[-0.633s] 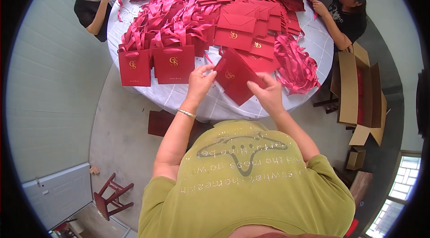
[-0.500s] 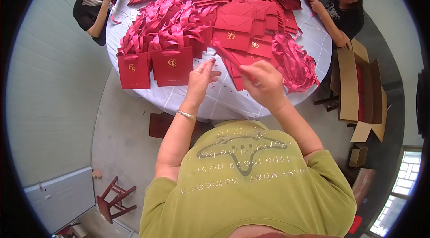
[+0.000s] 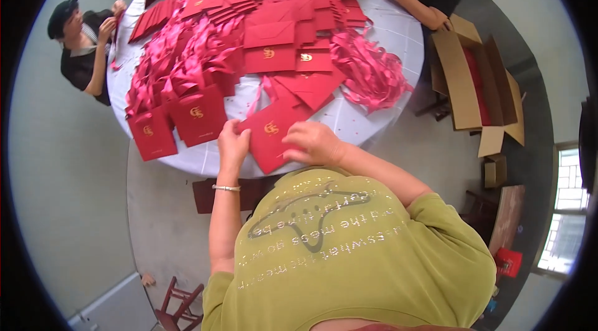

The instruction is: The person assembles gift pouches by threading ribbons through the flaps and folding the red pouches by hand.

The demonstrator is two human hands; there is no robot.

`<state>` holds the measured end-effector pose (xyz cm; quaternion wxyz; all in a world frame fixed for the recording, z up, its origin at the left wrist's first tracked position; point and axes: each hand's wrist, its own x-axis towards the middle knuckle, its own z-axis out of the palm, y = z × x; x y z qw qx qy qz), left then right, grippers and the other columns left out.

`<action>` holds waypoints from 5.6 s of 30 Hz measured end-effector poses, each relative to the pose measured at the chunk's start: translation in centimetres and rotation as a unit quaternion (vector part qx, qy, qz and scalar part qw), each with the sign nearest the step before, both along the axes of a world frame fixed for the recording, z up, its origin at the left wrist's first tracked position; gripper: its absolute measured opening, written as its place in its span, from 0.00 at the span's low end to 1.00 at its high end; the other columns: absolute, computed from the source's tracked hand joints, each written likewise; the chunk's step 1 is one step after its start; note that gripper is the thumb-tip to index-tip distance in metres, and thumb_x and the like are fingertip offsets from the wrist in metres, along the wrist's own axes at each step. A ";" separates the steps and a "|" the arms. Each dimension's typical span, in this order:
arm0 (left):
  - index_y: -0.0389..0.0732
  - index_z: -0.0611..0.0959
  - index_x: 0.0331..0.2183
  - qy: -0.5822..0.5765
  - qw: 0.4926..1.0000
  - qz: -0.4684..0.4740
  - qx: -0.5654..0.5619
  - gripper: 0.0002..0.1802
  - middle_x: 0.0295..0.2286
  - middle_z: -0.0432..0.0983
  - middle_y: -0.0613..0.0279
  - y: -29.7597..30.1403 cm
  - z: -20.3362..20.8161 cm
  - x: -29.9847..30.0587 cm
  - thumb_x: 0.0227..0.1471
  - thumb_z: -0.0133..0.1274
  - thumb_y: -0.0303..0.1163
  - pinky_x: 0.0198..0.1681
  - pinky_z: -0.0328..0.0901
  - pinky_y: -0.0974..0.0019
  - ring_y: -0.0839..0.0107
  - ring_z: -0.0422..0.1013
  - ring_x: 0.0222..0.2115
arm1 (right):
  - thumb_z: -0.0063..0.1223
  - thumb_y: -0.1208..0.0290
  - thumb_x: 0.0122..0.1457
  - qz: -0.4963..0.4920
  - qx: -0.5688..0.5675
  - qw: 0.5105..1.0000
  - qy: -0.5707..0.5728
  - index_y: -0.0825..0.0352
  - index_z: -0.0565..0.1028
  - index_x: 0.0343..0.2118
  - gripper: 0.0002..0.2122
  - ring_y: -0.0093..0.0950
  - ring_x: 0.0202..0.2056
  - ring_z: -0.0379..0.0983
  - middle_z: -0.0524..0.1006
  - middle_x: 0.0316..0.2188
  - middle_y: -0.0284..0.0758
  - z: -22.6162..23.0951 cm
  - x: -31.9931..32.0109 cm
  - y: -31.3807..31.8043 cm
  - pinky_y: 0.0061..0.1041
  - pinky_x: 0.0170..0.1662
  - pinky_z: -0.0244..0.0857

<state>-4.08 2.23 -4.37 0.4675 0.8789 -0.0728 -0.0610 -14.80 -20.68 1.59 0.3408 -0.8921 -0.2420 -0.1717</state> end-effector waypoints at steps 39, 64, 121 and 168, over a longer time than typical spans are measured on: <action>0.41 0.84 0.32 -0.197 0.955 -0.174 0.137 0.07 0.26 0.79 0.53 -4.3 5.4 0.9 0.46 0.55 0.27 0.39 0.69 0.54 0.54 0.76 0.33 | 0.59 0.75 0.55 -0.118 0.328 0.881 0.319 0.70 0.77 0.35 0.07 0.14 0.28 0.72 0.78 0.26 0.28 -2.5 3.0 -0.9 0.16 0.32 0.68; 0.37 0.81 0.36 0.326 0.920 -0.186 -0.117 0.06 0.21 0.70 0.72 -5.8 4.0 2.4 0.56 0.52 0.26 0.13 0.53 0.78 0.85 0.60 0.13 | 0.61 0.71 0.49 -0.203 0.139 0.960 0.130 0.68 0.79 0.26 0.06 0.36 0.30 0.78 0.79 0.26 0.41 -2.3 2.7 -0.7 0.31 0.35 0.70; 0.36 0.80 0.30 -0.028 0.993 -0.092 -0.068 0.09 0.25 0.80 0.53 -7.6 4.2 -2.9 0.46 0.60 0.30 0.32 0.70 0.62 0.63 0.77 0.28 | 0.60 0.71 0.51 0.116 -0.080 0.767 0.626 0.63 0.79 0.34 0.07 0.16 0.21 0.65 0.74 0.21 0.25 2.7 15.3 -2.9 0.17 0.22 0.57; 0.35 0.83 0.32 0.194 0.962 -0.136 -0.134 0.07 0.20 0.76 0.69 -7.5 4.2 -0.8 0.50 0.60 0.29 0.14 0.62 0.75 0.83 0.68 0.16 | 0.66 0.55 0.45 -0.178 -0.066 0.947 0.259 0.65 0.79 0.22 0.16 0.38 0.27 0.77 0.79 0.23 0.39 2.6 1.8 -2.5 0.36 0.31 0.70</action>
